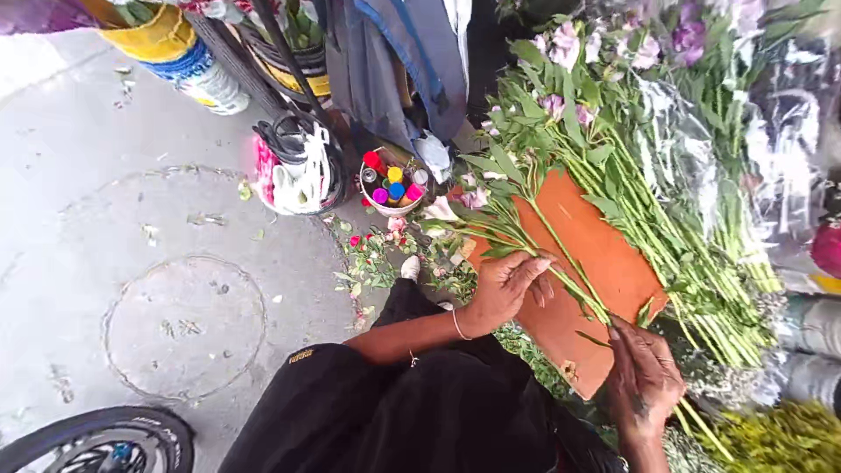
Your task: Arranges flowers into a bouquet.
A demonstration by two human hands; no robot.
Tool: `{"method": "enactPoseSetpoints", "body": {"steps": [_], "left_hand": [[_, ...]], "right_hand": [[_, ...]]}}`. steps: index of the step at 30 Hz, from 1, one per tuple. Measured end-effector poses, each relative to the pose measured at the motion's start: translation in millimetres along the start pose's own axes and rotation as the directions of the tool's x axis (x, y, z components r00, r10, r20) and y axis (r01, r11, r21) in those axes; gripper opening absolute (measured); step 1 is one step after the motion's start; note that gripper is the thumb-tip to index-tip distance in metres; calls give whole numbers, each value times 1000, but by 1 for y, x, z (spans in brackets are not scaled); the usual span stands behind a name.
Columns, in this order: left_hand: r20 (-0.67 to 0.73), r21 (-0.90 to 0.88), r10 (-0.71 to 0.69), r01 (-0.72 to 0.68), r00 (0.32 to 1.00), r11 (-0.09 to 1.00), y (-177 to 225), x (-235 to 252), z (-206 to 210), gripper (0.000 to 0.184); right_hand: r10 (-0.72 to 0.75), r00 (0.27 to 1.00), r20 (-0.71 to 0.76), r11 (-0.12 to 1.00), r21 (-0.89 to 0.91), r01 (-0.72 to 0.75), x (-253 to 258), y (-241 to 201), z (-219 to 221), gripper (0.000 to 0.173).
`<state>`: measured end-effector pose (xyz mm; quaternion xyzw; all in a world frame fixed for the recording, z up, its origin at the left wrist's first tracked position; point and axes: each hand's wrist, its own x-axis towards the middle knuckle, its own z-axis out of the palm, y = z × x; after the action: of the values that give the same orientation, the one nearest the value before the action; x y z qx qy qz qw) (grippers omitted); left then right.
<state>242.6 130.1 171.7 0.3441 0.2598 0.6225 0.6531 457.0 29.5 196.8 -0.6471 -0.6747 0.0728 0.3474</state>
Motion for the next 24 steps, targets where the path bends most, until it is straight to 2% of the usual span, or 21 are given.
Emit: {"method": "enactPoseSetpoints", "body": {"steps": [2,5,7,8,9,11,13,14,16,18,20,24], "left_hand": [[-24,45,-2,3,1000,999,4,9,-13,20],[-53,187,-221,227,974,956,-8,23,-42,24],[-34,355,-477,457,878,816,-15,26,-63,29],[-11,422,-561,512,828,748,-17,25,-71,30],[10,484,-584,507,812,713,-17,22,-77,31],[76,605,-470,334,879,723,-16,10,-87,30],[158,687,-185,27,970,726,-17,-1,-97,25],[194,720,-64,-98,979,687,-18,-3,-103,23],[218,780,84,-226,972,584,-18,2,-115,23],[178,839,151,-230,972,493,-12,13,-129,26],[97,884,185,-170,978,435,-7,26,-143,30],[-55,925,108,10,993,380,4,51,-164,36]], "right_hand": [[-13,1000,27,1000,0,13,11,2,17,22],[23,993,118,994,-110,-10,11,20,42,23],[86,980,181,980,-195,-50,0,36,55,24],[102,975,197,971,-233,-54,-5,43,58,24],[102,975,199,961,-273,-44,-9,48,60,24],[84,980,182,944,-330,-20,-15,52,60,24],[51,982,182,932,-363,19,-19,54,58,23],[32,983,183,932,-361,37,-19,55,58,23],[14,983,185,927,-372,56,-21,57,58,22],[30,983,182,916,-399,46,-24,56,59,22],[79,980,181,903,-430,7,-20,51,59,25],[147,965,215,903,-427,-42,-11,49,58,28]]}}
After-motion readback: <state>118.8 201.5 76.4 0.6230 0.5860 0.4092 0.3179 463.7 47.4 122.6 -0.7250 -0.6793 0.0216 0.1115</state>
